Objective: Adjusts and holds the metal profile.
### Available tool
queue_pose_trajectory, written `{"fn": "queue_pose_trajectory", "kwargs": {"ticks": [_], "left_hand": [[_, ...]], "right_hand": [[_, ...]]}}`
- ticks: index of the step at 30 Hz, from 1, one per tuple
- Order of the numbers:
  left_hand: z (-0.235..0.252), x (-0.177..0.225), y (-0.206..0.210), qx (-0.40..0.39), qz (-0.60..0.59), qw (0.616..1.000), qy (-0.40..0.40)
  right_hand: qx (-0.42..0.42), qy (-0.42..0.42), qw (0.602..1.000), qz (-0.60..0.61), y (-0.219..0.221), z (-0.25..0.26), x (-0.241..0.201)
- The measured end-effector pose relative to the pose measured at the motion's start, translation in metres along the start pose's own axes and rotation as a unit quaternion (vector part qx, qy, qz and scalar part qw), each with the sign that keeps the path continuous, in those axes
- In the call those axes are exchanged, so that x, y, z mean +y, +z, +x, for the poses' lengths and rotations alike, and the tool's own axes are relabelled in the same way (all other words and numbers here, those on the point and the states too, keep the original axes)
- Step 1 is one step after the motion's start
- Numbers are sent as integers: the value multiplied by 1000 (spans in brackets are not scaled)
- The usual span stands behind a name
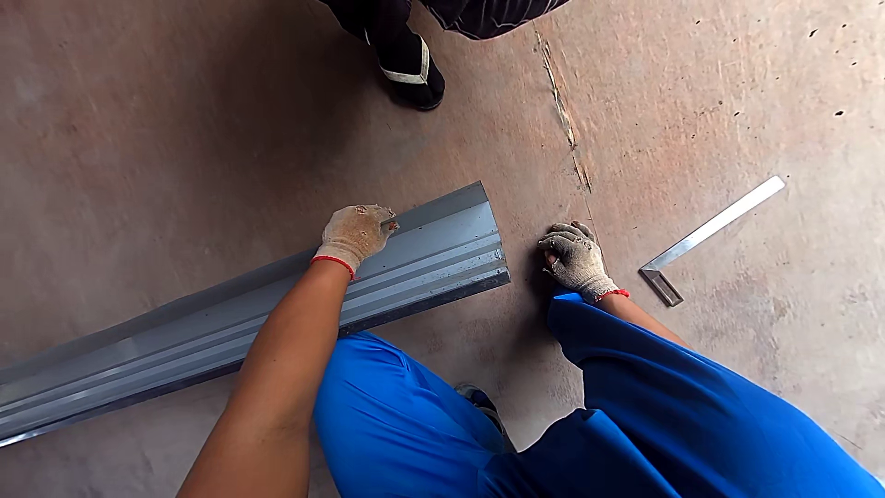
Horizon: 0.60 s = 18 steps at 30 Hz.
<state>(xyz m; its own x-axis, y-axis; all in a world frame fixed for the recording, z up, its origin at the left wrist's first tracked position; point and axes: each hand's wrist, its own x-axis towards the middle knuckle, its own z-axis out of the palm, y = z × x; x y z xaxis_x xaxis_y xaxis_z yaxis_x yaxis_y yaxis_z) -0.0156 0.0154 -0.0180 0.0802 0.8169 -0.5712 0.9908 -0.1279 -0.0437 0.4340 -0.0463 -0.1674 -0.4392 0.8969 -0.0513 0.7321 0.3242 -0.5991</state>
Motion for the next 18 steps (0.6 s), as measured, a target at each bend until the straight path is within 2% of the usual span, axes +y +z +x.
{"fn": "queue_pose_trajectory", "kwargs": {"ticks": [18], "left_hand": [[1,-3,3,8,0,1000,10]], "right_hand": [[-4,-3,1000,-5,1,0,2]]}}
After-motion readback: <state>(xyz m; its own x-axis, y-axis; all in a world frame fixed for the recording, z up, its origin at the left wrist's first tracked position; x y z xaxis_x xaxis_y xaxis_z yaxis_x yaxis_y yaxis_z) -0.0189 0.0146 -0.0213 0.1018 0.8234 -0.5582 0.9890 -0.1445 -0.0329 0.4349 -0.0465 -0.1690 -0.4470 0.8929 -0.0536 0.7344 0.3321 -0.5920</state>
